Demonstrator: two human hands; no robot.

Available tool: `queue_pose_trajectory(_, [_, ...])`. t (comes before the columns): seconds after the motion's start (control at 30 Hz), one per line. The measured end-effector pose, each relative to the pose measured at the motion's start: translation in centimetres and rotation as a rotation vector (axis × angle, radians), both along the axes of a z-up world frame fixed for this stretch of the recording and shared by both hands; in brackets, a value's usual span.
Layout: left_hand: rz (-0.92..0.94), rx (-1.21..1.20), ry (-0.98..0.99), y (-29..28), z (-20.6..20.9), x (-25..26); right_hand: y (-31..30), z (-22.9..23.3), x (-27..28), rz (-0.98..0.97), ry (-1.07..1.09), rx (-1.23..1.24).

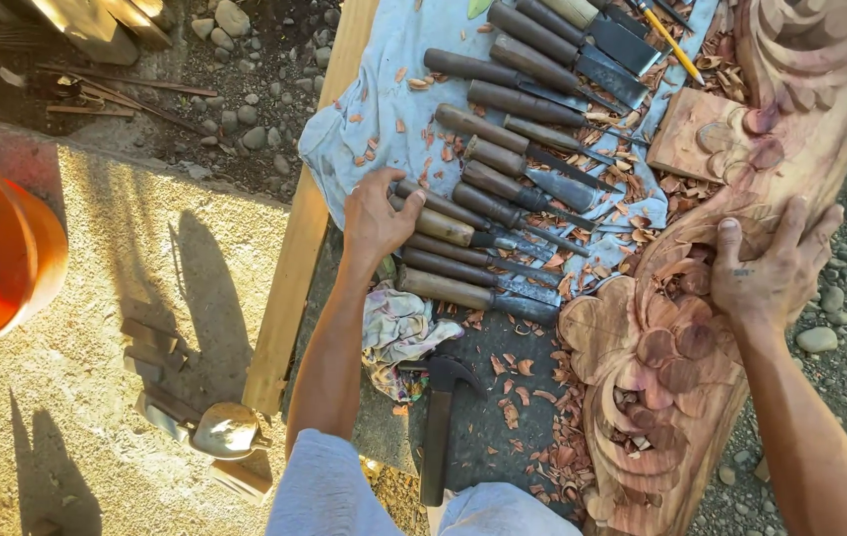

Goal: Manually carving intricate floral designs into a large piece of wood using various chisels and a mallet.

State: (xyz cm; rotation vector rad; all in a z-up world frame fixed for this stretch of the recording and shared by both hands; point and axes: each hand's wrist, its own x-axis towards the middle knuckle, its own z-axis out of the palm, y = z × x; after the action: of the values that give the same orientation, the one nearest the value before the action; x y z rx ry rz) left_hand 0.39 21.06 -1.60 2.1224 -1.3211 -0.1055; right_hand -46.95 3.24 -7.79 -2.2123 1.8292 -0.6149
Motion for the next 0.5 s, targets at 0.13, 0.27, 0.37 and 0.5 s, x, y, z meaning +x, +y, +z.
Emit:
queue_pose_trajectory(0.13, [0.018,0.116,0.155,-0.4,0.7,-0.4,0.2,0.3,0.3,0.000,0.017,0.004])
queue_pose_trajectory(0.27, [-0.085,-0.090,0.476,-0.6,-0.4,0.2,0.2,0.9,0.2,-0.010,0.006,0.020])
queue_pose_trajectory(0.37, [-0.080,-0.064,0.707,-0.9,0.2,0.7,0.3,0.4,0.1,0.005,0.003,0.024])
queue_pose_trajectory(0.5, [0.033,0.059,0.458,-1.6,0.5,0.9,-0.1,-1.1,-0.8,0.024,0.006,-0.002])
